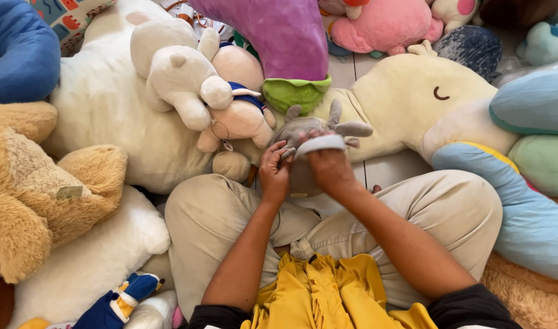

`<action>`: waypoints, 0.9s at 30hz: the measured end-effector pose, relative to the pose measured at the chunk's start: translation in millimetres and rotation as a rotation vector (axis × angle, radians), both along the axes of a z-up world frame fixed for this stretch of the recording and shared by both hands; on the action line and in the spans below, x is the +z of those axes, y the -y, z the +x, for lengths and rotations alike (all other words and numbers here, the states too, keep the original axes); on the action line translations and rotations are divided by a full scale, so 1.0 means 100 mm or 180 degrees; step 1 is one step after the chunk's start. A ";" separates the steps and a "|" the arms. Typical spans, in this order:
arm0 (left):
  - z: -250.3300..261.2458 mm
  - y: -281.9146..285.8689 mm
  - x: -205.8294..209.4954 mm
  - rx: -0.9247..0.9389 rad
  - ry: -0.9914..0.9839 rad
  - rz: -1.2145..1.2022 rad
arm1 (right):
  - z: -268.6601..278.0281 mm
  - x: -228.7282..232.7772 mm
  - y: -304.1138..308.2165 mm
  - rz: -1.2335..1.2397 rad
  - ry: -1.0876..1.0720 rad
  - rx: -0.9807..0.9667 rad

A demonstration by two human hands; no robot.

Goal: The person sits on the floor and uses a small white brush to groom a purple plush toy, then switches to a gray plush toy. The person holds each toy with one hand and brushes the surface with the other, turning the toys to reach different areas.

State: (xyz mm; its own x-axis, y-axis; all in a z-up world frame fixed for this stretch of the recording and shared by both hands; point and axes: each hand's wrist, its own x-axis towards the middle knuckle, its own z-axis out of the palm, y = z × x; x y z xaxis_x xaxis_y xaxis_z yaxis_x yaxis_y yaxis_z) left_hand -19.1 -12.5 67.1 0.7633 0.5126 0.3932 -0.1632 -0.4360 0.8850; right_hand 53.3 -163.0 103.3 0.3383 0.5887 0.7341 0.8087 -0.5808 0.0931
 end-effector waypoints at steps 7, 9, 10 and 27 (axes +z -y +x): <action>0.00 0.01 0.08 -0.0037 -0.0023 -0.0117 | 0.62 -0.29 0.46 -0.0095 -0.0255 -0.1119; -0.02 0.01 0.11 -0.0042 -0.0086 -0.0199 | 0.27 0.20 0.31 0.0200 0.0121 -0.0620; 0.00 0.00 0.05 -0.0024 -0.0093 -0.0209 | 0.11 0.22 0.20 0.0189 0.0113 -0.0603; 0.02 0.02 -0.02 -0.0009 -0.0127 -0.0162 | -0.27 0.05 -0.12 0.0166 -0.0050 0.0318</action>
